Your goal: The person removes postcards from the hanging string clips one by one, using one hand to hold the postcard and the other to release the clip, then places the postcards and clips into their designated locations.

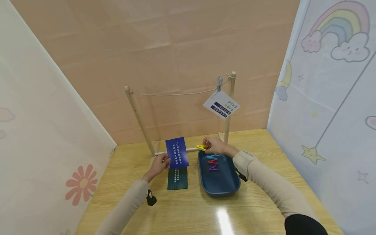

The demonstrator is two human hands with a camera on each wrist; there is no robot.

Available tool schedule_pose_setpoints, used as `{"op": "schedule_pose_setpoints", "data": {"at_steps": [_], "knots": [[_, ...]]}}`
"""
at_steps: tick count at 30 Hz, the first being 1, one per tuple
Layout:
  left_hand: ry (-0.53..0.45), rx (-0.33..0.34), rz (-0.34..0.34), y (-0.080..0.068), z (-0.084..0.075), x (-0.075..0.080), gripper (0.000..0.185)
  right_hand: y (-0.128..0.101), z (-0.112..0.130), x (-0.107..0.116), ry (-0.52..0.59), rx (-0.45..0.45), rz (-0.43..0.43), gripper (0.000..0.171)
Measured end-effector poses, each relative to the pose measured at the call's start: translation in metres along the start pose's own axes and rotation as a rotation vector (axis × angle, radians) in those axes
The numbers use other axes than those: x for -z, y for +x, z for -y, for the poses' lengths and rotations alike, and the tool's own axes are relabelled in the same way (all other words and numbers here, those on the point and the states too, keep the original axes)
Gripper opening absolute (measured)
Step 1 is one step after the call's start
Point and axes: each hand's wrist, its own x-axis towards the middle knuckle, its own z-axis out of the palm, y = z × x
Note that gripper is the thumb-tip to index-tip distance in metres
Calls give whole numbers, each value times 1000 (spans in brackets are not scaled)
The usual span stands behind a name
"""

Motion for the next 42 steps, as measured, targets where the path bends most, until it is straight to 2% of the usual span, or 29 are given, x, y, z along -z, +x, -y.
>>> {"op": "schedule_pose_setpoints", "data": {"at_steps": [7,11,21,27,32,38,42], "knots": [[7,62,94,-5,8,0,6,-2,-5,-4,40,-4,24,29],[14,100,131,-9,14,0,7,-3,-8,-8,-23,21,14,27],[32,104,193,-17,18,3,7,-7,-17,-15,-73,17,29,25],[37,82,215,-21,25,3,7,-9,-23,-21,-121,-13,39,28],[45,113,227,-23,27,3,7,-10,-28,-21,-104,-27,37,23],[38,163,238,-28,27,1,8,-11,-30,-26,-100,26,31,15],[24,199,252,-32,29,0,8,-14,-30,-30,-88,-13,45,15]]}}
